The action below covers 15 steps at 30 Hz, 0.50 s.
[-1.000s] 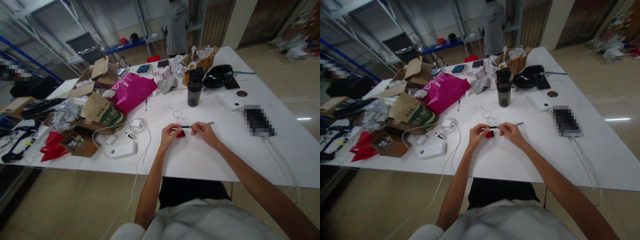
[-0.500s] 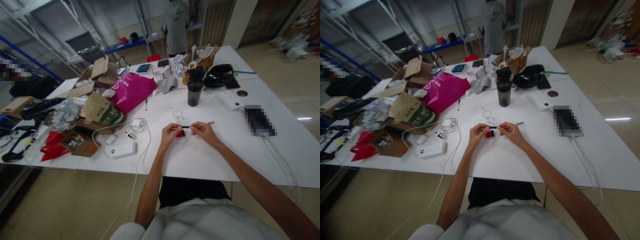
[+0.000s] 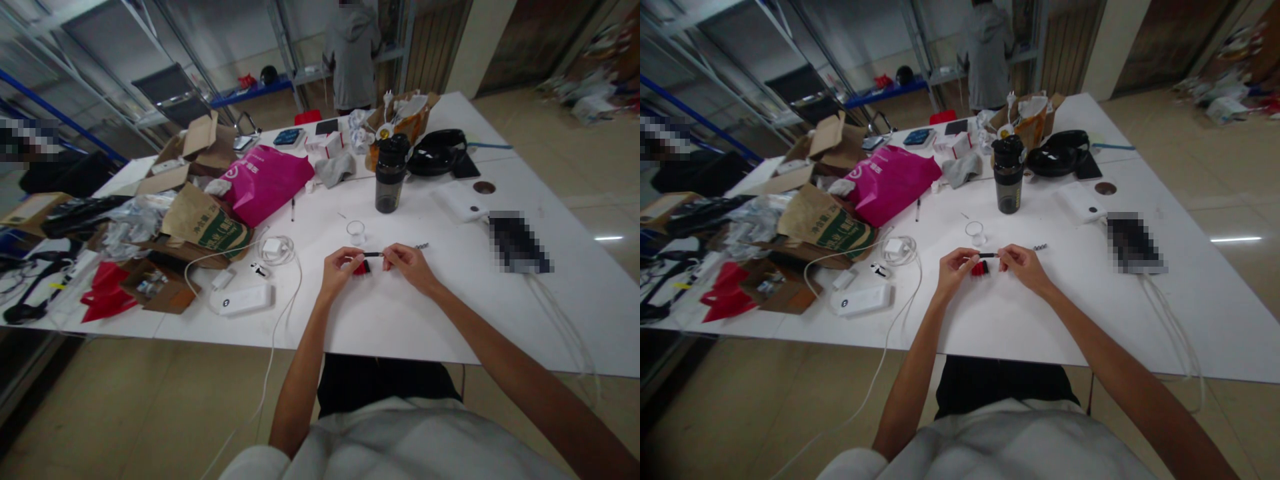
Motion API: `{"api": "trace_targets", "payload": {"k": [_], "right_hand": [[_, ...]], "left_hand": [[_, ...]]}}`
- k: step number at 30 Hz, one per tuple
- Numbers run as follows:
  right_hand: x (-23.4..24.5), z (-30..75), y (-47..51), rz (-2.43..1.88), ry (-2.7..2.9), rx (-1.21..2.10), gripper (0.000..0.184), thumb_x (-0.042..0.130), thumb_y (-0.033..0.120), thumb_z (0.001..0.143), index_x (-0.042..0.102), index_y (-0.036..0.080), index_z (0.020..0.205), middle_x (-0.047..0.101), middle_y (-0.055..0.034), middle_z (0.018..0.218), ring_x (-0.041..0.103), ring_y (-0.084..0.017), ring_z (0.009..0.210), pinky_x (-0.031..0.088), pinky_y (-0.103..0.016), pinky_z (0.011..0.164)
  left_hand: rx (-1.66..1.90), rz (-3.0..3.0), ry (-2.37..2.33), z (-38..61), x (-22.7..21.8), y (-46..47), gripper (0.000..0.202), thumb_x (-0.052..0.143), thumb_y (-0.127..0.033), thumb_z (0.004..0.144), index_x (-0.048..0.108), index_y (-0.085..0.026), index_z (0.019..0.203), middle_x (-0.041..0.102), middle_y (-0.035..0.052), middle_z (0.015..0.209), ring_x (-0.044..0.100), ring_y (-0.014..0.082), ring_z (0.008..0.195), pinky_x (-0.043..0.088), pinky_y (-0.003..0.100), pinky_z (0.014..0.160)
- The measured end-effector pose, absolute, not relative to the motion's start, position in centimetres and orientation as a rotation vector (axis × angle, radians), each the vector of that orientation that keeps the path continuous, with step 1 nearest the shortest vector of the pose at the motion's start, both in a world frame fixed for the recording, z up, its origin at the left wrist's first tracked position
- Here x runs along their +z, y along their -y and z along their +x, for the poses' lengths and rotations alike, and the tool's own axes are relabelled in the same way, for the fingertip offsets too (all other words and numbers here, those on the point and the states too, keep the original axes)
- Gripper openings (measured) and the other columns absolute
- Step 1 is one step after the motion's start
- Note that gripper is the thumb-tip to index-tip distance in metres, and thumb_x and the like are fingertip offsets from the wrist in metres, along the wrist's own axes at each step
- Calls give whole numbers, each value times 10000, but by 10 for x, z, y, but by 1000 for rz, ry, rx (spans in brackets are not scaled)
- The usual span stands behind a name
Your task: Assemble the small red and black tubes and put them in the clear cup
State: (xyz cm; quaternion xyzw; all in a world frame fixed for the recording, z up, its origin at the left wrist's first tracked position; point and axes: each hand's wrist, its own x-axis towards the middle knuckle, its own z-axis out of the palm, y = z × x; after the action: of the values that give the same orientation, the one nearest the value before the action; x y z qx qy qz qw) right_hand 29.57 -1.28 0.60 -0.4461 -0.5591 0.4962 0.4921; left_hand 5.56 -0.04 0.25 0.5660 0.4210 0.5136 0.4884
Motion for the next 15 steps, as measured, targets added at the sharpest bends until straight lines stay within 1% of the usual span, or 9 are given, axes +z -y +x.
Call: {"api": "trace_targets", "payload": {"k": [4, 8, 13, 15], "right_hand": [[7, 295, 14, -1070, 1319, 1219, 584, 854, 837, 936, 802, 260, 1011, 765, -25, 745, 706, -213, 700, 585, -380, 706], [7, 295, 14, -1061, 1336, 1240, 558, 889, 795, 926, 814, 262, 1074, 779, -23, 771, 715, -212, 718, 599, -383, 717], [4, 296, 13, -1066, 1335, 1238, 570, 929, 799, 874, 830, 256, 1017, 785, -34, 782, 718, -213, 716, 609, -389, 720], [3, 296, 13, -1075, 1342, 1234, 575, 923, 809, 874, 827, 256, 996, 786, -37, 786, 724, -216, 724, 615, -391, 727]], "left_hand": [[1261, 1342, -1033, 56, 3, 1, 412, 981, -582, 919, 900, -200, 1050, 884, 104, 1095, 805, 221, 954, 631, 352, 870], [1258, 1318, -1038, 57, 4, 2, 432, 984, -597, 913, 892, -196, 1045, 880, 100, 1081, 801, 218, 939, 637, 350, 865], [1250, 1319, -1029, 57, 5, 2, 426, 980, -593, 920, 891, -194, 1039, 878, 95, 1067, 799, 212, 933, 638, 346, 874], [1251, 1328, -1029, 57, 5, 1, 429, 978, -598, 920, 892, -195, 1035, 880, 99, 1070, 801, 214, 936, 638, 349, 875]]}}
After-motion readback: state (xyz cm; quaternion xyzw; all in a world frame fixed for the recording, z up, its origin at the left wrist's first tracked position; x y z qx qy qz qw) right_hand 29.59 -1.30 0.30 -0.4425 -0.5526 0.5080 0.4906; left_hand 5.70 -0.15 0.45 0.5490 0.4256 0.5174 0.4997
